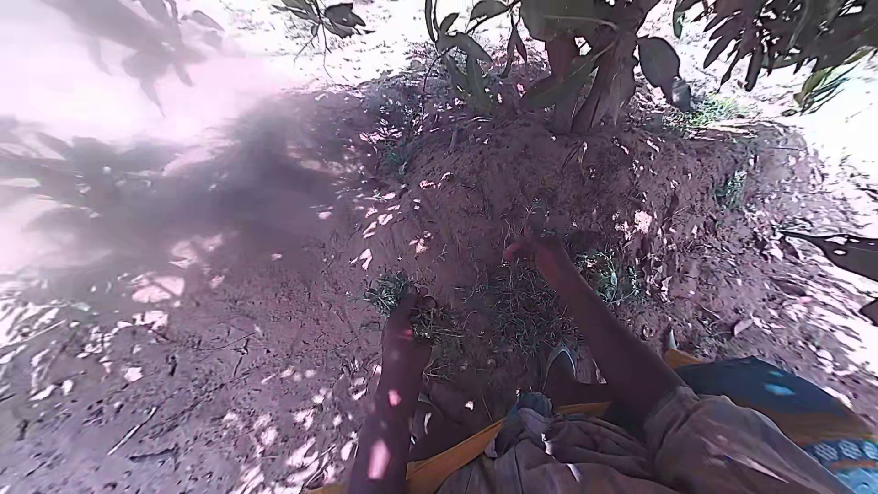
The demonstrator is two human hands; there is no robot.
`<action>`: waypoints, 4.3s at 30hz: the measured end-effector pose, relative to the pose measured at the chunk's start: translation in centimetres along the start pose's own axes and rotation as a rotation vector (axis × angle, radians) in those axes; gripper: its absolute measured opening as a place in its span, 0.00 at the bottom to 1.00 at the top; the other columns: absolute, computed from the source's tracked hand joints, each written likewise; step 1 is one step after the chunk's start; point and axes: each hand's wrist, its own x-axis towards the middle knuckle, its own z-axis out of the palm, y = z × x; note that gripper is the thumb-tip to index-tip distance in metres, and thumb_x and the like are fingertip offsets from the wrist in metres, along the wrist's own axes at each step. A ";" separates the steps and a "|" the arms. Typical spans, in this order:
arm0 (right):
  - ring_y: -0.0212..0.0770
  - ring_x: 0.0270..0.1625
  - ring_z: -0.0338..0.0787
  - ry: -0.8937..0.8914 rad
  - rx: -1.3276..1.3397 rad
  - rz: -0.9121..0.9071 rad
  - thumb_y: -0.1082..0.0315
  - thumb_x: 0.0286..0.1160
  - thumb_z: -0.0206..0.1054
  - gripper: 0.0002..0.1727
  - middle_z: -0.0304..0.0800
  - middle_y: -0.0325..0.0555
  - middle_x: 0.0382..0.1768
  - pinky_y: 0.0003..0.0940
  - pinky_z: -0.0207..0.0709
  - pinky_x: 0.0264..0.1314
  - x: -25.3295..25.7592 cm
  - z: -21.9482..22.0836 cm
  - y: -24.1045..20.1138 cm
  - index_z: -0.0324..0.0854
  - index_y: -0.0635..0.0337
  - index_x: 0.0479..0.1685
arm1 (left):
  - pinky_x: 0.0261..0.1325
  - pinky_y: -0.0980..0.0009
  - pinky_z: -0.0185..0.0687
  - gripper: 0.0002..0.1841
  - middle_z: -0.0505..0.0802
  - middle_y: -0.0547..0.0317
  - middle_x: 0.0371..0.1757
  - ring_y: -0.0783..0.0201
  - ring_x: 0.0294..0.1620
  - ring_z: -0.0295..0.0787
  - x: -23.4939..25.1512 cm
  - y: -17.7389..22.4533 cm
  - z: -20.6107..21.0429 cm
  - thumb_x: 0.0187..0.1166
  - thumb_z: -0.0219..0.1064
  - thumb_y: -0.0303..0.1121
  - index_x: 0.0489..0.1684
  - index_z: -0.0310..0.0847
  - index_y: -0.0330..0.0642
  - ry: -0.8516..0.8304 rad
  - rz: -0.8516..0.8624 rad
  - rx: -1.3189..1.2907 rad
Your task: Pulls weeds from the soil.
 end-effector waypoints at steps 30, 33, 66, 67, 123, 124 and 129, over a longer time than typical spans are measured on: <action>0.65 0.91 0.56 -0.590 -1.337 0.448 0.60 0.84 0.62 0.34 0.57 0.67 0.89 0.63 0.47 0.90 -2.0 4.5 8.5 0.64 0.68 0.86 | 0.36 0.73 0.84 0.10 0.92 0.62 0.31 0.69 0.33 0.90 0.1 -0.1 -0.4 0.90 0.57 0.36 0.46 0.82 0.42 0.182 -0.009 0.291; 0.62 0.80 0.76 -0.428 -1.230 0.432 0.59 0.91 0.54 0.25 0.78 0.68 0.75 0.59 0.63 0.83 -1.1 3.4 6.7 0.76 0.70 0.74 | 0.36 0.73 0.85 0.10 0.92 0.62 0.30 0.68 0.32 0.91 -0.1 0.0 -0.2 0.90 0.57 0.35 0.49 0.82 0.41 0.188 0.000 0.288; 0.40 0.55 0.88 -0.234 -0.516 0.074 0.69 0.90 0.56 0.17 0.90 0.59 0.54 0.36 0.78 0.66 -1.4 2.8 -0.7 0.85 0.74 0.58 | 0.35 0.75 0.87 0.10 0.92 0.59 0.29 0.69 0.31 0.91 0.4 -0.9 -0.1 0.92 0.51 0.27 0.44 0.78 0.35 0.021 0.071 0.286; 0.40 0.56 0.87 -0.259 -0.499 0.048 0.68 0.91 0.55 0.17 0.91 0.58 0.55 0.37 0.76 0.65 -1.6 3.3 -1.0 0.86 0.73 0.59 | 0.36 0.75 0.88 0.10 0.92 0.58 0.30 0.69 0.32 0.92 0.4 -1.0 -0.2 0.91 0.50 0.26 0.45 0.78 0.35 0.011 0.064 0.281; 0.65 0.66 0.87 -0.402 -1.091 -0.152 0.68 0.87 0.57 0.22 0.89 0.66 0.60 0.59 0.74 0.73 -4.2 8.3 2.8 0.76 0.64 0.77 | 0.59 0.67 0.80 0.15 0.87 0.50 0.57 0.67 0.54 0.83 -0.5 -1.9 -1.0 0.89 0.58 0.30 0.67 0.75 0.29 0.063 -0.020 0.535; 0.65 0.68 0.85 -0.410 -1.139 -0.059 0.67 0.88 0.56 0.24 0.87 0.66 0.61 0.60 0.73 0.72 -3.8 8.2 2.7 0.73 0.62 0.80 | 0.58 0.66 0.81 0.15 0.87 0.50 0.55 0.66 0.52 0.84 -0.3 -1.7 -1.1 0.90 0.56 0.31 0.65 0.76 0.30 0.080 -0.008 0.512; 0.64 0.84 0.71 -0.303 -1.234 0.020 0.67 0.88 0.54 0.33 0.67 0.62 0.85 0.63 0.63 0.82 -2.0 5.7 5.1 0.55 0.54 0.93 | 0.37 0.73 0.84 0.12 0.84 0.62 0.27 0.70 0.28 0.84 0.7 -0.3 -0.8 0.92 0.49 0.30 0.41 0.76 0.39 0.121 0.068 0.178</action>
